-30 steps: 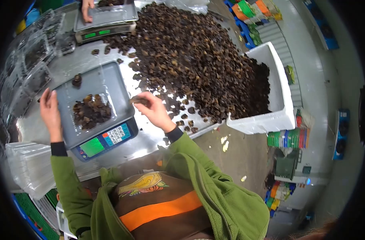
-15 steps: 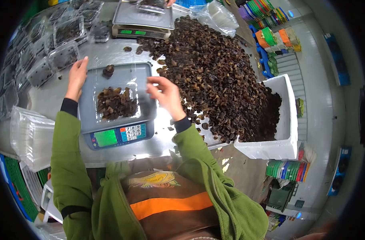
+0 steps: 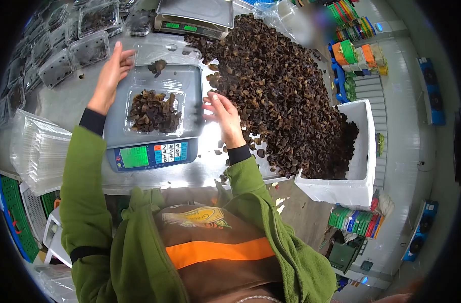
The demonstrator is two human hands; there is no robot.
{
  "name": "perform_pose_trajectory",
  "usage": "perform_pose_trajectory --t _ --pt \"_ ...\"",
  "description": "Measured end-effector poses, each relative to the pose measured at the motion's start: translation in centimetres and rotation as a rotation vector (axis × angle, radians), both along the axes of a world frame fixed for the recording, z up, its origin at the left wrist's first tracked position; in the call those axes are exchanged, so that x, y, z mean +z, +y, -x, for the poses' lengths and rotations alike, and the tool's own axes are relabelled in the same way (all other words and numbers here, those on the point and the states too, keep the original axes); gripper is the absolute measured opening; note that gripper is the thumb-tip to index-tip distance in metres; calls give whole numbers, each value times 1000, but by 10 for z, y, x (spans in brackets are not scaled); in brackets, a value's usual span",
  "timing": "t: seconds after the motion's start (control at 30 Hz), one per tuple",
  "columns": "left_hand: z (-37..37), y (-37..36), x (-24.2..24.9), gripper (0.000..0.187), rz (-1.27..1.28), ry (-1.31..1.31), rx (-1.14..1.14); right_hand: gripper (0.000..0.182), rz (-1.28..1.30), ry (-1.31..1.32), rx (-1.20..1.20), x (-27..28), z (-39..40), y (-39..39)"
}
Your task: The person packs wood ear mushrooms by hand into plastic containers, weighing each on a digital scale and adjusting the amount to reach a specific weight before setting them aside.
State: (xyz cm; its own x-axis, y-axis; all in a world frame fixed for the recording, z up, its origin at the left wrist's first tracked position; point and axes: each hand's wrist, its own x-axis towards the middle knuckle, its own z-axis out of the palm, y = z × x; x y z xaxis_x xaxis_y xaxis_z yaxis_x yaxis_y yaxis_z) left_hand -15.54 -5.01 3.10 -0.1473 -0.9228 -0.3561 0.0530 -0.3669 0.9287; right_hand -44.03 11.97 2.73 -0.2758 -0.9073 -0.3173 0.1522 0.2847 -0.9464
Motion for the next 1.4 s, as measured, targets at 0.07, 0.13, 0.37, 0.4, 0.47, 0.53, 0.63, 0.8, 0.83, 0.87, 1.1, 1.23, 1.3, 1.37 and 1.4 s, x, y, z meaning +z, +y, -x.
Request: perform_pose_trajectory --t 0.07,0.13,0.37,0.4,0.47,0.53,0.63,0.8,0.83,0.87,1.1,1.23,1.3,1.37,1.4 --pt "-10 36 10 66 200 -48 -48 63 -40 -38 84 -3 -2 4" --pt "-23 70 2 50 319 -84 -58 72 -63 -117 147 -8 -7 10" --pt "-49 145 -58 30 267 -74 -63 58 -138 -131 334 -32 -32 35" --pt "-51 146 -64 34 123 44 -56 58 -137 -129 340 -39 -34 36" --pt "-46 146 -58 34 98 95 4 52 -147 -124 286 -48 -37 36" --pt "-49 140 -70 31 -104 235 23 40 -98 -78 253 -48 -41 36" --pt "-47 129 -64 26 -207 353 -39 30 -67 90 228 -50 -50 29" --pt "-55 102 -41 16 -56 519 214 36 118 5 189 -12 -79 -26" --pt "-65 90 -24 16 -32 514 218 45 211 -46 274 12 -88 -42" --pt "-79 73 -2 14 120 522 309 52 297 -46 325 26 -97 -55" --pt "-185 18 88 33 461 453 673 29 359 214 472 41 -93 -47" --pt "-239 113 86 36 449 -699 411 24 148 184 118 -15 -23 24" --pt "-257 153 68 33 391 -1057 206 20 15 172 -132 -37 12 63" --pt "-263 174 64 31 215 -1164 67 19 16 161 -301 -66 38 97" --pt "-269 172 62 29 109 -1182 0 22 -131 242 -339 -65 42 106"
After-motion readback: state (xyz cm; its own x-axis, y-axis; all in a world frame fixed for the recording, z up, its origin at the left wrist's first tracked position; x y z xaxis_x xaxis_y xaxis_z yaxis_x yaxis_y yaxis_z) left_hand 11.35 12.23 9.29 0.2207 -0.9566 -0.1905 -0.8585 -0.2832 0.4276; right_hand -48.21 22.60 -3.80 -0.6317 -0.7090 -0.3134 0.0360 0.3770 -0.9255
